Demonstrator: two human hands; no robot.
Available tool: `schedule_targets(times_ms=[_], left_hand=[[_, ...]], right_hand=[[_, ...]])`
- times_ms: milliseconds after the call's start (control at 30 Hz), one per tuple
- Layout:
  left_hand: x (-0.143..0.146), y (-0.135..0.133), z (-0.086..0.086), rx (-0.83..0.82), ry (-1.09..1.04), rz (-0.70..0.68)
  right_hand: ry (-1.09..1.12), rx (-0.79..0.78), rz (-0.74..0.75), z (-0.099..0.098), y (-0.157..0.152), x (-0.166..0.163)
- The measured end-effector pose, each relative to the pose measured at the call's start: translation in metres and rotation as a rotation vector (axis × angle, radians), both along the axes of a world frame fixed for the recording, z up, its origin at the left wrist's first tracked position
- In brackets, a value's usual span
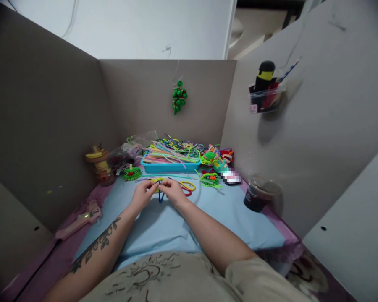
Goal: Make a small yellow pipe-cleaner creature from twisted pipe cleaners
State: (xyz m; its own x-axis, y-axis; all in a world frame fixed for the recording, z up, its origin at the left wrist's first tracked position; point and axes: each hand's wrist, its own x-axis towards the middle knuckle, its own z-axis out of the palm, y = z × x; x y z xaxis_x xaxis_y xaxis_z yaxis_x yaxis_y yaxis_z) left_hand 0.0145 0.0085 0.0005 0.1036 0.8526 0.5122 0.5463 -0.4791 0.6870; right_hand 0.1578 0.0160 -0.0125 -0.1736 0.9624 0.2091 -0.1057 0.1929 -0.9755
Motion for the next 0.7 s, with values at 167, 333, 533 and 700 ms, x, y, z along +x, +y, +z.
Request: schedule_targets(times_ms=[167,333,533,700], left_hand=[[0.0005,-0.0017,0.0017,0.001,-0.036,0.000],[0.0003,-0.0015,0.0021,-0.043,-0.047,-0.010],[0.0002,-0.0009,0.0022,-0.062,-0.034,-0.014],[-0.0003,-0.0009,0.0028,-0.076,-0.051,-0.007]], right_hand=[[-0.113,0.125,-0.060,-0.0012,0.0013,0.0002],[-0.155,0.202,-0.091,-0.0048,0.0047,0.0012],[-0.157,0.204,-0.125,-0.0052,0.0068,0.0020],[-0.168,0.204,-0.117,-0.0048,0.0079,0.0031]])
